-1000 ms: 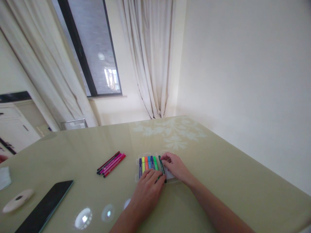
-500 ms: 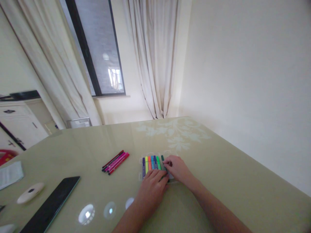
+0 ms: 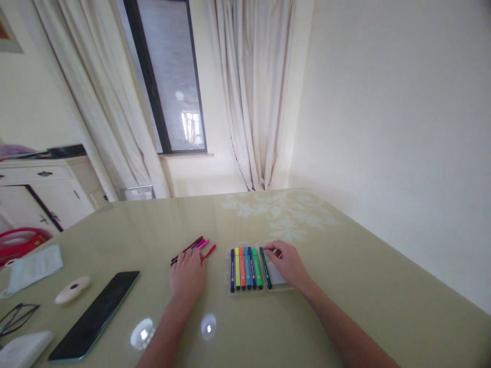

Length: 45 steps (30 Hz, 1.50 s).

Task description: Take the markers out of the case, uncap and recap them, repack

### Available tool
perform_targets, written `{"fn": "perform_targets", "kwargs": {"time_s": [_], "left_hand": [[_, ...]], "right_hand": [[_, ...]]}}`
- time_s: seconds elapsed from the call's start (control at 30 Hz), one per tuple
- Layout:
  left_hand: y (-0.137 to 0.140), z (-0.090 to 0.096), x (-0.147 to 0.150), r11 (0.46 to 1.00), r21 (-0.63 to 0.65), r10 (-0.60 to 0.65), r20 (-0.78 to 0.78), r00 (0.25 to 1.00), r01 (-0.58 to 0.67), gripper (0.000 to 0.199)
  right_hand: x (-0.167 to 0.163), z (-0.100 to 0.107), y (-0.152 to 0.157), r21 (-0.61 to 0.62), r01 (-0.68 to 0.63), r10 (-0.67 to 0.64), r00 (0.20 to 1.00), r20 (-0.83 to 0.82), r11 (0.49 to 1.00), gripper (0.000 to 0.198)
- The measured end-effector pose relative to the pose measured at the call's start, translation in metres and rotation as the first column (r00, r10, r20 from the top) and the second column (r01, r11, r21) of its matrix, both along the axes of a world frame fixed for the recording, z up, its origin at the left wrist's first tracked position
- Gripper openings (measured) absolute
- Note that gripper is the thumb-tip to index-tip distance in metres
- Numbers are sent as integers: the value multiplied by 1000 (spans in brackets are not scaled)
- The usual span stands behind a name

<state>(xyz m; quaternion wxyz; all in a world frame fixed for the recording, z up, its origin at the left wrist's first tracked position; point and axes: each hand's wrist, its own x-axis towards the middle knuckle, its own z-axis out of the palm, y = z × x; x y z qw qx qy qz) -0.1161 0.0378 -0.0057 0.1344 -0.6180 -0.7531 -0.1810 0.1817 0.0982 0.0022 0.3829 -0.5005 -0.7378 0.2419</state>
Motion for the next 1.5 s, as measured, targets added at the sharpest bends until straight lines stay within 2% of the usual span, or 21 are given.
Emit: {"fn": "perform_targets", "kwargs": {"time_s": [0.13, 0.23, 0.33, 0.4, 0.5, 0.6, 0.7, 0.77, 0.87, 0.97, 1.1, 1.23, 1.3, 1.4, 1.5], "left_hand": [[5, 1, 15, 987, 70, -157, 204, 966, 145, 20], [2, 7, 41, 944, 140, -329, 349, 877, 299, 26], [-9, 10, 74, 831, 252, -548, 525, 651, 496, 26], [-17, 10, 89, 787, 273, -600, 547, 584, 553, 24], [-21, 9, 96, 780, 247, -603, 544, 584, 575, 28], [-21, 5, 94, 762, 176, -621, 471, 626, 624, 32], [-22, -2, 96, 713, 55, -677, 316, 665, 699, 46], [-22, -6, 99, 714, -36, -671, 245, 699, 699, 59], [-21, -4, 103, 733, -163, -626, 217, 749, 660, 58], [-20, 2, 106, 728, -237, -609, 206, 766, 643, 56], [-19, 4, 109, 742, -249, -597, 178, 782, 623, 53], [-21, -6, 110, 750, -216, -617, 111, 779, 625, 55], [-23, -12, 111, 725, -164, -670, 53, 740, 668, 59], [-27, -16, 113, 650, -101, -758, -10, 652, 753, 60], [-30, -17, 113, 611, -88, -790, -14, 613, 787, 55]], "right_hand": [[-4, 8, -6, 13, -9, 10, 1000, -27, 1000, 18], [-12, 15, -12, -38, -52, 47, 993, -112, 998, 19], [-23, 18, -19, -139, -201, 154, 944, -293, 970, 25], [-28, 19, -21, -187, -295, 192, 883, -428, 937, 30], [-24, 19, -16, -200, -270, 111, 810, -575, 942, 41], [-6, 18, -2, -177, -106, -22, 798, -603, 979, 52], [16, 14, 10, -180, -25, -70, 863, -500, 983, 44], [24, 9, 15, -198, -35, -49, 912, -407, 980, 39], [26, 1, 18, -204, -73, 14, 962, -273, 976, 38], [18, -6, 20, -174, -87, 59, 986, -157, 981, 34], [7, -11, 19, -158, -7, -11, 993, -114, 987, 18], [0, -10, 11, -73, 63, -61, 998, 19, 995, 16], [-2, -9, 6, -36, 61, -57, 994, 96, 998, 11], [-5, -6, 2, -9, 77, -73, 971, 228, 997, 4], [-6, -2, -1, 9, 68, -68, 943, 325, 998, 11]]}}
